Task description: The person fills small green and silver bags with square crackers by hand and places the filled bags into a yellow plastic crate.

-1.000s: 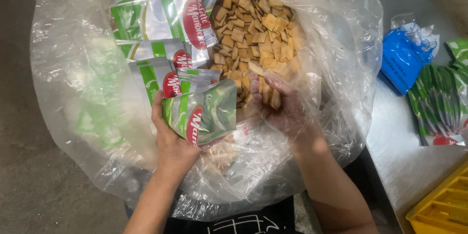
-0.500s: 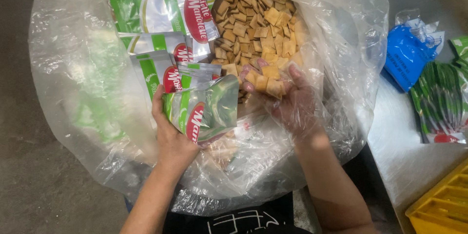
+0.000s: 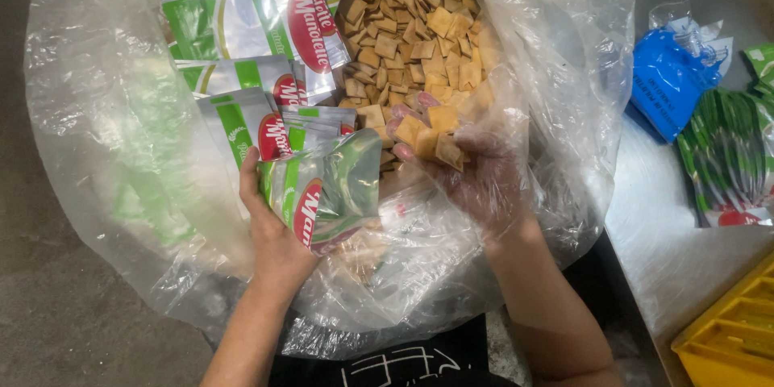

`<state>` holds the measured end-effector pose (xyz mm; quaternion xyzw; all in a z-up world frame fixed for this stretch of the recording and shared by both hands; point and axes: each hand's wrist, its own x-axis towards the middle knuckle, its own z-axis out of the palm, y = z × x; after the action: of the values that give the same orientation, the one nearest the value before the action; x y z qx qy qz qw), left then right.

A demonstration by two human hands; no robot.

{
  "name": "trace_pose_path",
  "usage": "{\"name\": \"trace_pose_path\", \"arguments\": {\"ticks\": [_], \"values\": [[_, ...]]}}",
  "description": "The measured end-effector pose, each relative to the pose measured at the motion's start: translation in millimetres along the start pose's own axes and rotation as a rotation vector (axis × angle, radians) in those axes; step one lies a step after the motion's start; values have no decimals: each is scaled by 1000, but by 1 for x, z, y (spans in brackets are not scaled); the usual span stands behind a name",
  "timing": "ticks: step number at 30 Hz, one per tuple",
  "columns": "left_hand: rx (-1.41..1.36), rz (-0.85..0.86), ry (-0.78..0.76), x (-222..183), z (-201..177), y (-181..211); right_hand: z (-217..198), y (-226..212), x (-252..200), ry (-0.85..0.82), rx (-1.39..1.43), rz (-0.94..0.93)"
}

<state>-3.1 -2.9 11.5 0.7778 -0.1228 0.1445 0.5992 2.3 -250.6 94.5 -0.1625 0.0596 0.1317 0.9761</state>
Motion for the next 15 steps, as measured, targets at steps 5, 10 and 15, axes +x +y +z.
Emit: {"name": "trace_pose_path", "arguments": {"ticks": [5,10,15], "values": [[-99,-89,-12,4,-1,10,23,7,12,-30,-32,-33],[192,-30,16,10,3,23,45,11,23,-93,-195,-234],[126,-71,-9,12,6,29,62,27,27,-214,-519,-444]]}}
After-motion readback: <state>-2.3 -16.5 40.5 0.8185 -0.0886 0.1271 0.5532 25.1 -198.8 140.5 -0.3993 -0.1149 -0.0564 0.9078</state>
